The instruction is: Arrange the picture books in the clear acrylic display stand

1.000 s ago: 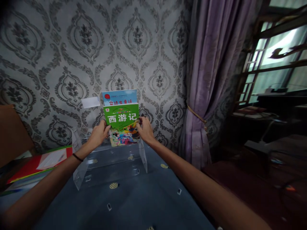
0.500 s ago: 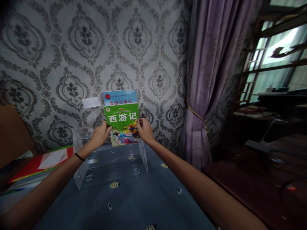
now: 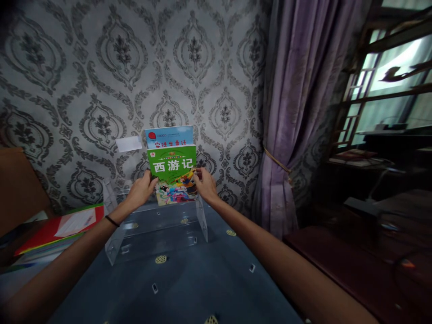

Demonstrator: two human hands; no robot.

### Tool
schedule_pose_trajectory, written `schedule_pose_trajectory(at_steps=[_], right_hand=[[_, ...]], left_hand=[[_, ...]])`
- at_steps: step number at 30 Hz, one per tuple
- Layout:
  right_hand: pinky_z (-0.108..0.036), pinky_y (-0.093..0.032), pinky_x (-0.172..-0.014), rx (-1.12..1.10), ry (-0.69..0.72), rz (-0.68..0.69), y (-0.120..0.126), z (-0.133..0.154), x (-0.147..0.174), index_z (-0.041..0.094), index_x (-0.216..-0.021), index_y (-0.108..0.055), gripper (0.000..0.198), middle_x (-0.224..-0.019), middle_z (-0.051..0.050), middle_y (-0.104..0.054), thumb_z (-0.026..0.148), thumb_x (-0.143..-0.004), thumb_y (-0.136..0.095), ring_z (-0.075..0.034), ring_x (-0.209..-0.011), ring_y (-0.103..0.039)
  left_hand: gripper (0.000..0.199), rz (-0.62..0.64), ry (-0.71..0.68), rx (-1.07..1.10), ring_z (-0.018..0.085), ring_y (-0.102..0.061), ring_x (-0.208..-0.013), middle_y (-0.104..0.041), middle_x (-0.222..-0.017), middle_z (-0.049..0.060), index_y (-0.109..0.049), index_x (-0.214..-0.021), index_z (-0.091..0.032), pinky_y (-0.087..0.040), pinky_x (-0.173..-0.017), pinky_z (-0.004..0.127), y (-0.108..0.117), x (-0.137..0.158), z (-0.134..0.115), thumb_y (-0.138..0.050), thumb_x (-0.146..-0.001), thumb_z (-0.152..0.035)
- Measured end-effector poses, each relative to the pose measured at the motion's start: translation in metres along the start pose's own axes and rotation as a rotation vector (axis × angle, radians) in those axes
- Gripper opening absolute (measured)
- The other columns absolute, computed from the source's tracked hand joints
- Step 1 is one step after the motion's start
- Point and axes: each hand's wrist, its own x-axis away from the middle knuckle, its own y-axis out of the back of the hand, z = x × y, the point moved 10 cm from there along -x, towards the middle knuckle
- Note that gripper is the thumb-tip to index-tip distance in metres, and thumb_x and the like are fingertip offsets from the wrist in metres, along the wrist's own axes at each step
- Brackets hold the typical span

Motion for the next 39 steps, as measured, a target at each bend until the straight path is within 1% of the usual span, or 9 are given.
schedule_pose_trajectory(at_steps=[4,11,20,28,33,39], right_hand=[[-0.042,-0.056,-0.083,-0.024,0.010,0.014,-0.001,0.002,0.004,0.020,-0.103,-0.061,0.023,-0.102,-0.011,-0.074,0.036,-0.089,-0.052,-0.026,-0.093,-0.071],[-0.044,-0.055,-0.085,-0.036,0.010,0.013,0.000,0.001,0.006,0.020,-0.103,-0.061,0.024,-0.104,-0.012,-0.073,0.037,-0.089,-0.053,-0.027,-0.094,-0.070],[-0.043,-0.055,-0.088,-0.046,0.012,0.017,0.000,-0.005,0.008,0.021,-0.103,-0.061,0.023,-0.107,-0.010,-0.073,0.038,-0.089,-0.054,-0.026,-0.097,-0.069],[-0.045,-0.055,-0.090,-0.064,0.020,0.016,0.001,-0.005,0.013,0.021,-0.106,-0.062,0.025,-0.109,-0.011,-0.072,0.039,-0.090,-0.053,-0.026,-0.099,-0.069],[-0.046,-0.055,-0.091,-0.067,0.022,0.017,0.002,-0.006,0.017,0.020,-0.106,-0.062,0.026,-0.109,-0.011,-0.073,0.039,-0.090,-0.054,-0.026,-0.099,-0.068],[-0.044,-0.056,-0.087,-0.068,0.023,0.018,0.004,-0.005,0.022,0.021,-0.105,-0.063,0.026,-0.109,-0.011,-0.073,0.041,-0.091,-0.053,-0.026,-0.098,-0.069]], left_hand=[[0.026,0.027,0.004,-0.013,0.035,-0.074,-0.100,-0.075,-0.100,0.018,-0.047,-0.120,-0.016,-0.051,-0.078,0.036,0.001,0.002,-0.002,-0.038,-0.105,-0.035],[0.029,0.034,0.014,-0.049,0.034,-0.074,-0.100,-0.075,-0.101,0.017,-0.047,-0.123,-0.017,-0.052,-0.079,0.037,0.005,0.006,-0.004,-0.035,-0.105,-0.037],[0.034,0.067,0.025,-0.096,0.033,-0.073,-0.103,-0.075,-0.105,0.017,-0.044,-0.128,-0.015,-0.053,-0.083,0.036,0.007,0.010,-0.005,-0.032,-0.106,-0.038],[0.035,0.084,0.041,-0.113,0.033,-0.073,-0.104,-0.075,-0.105,0.018,-0.045,-0.128,-0.014,-0.053,-0.085,0.038,0.010,0.016,-0.010,-0.031,-0.107,-0.038],[0.034,0.084,0.027,-0.102,0.034,-0.073,-0.104,-0.075,-0.105,0.017,-0.045,-0.127,-0.014,-0.053,-0.083,0.038,0.011,0.020,-0.012,-0.032,-0.107,-0.038],[0.034,0.086,0.005,-0.081,0.035,-0.073,-0.102,-0.075,-0.102,0.018,-0.044,-0.126,-0.013,-0.053,-0.081,0.038,0.008,0.021,-0.011,-0.032,-0.107,-0.038]])
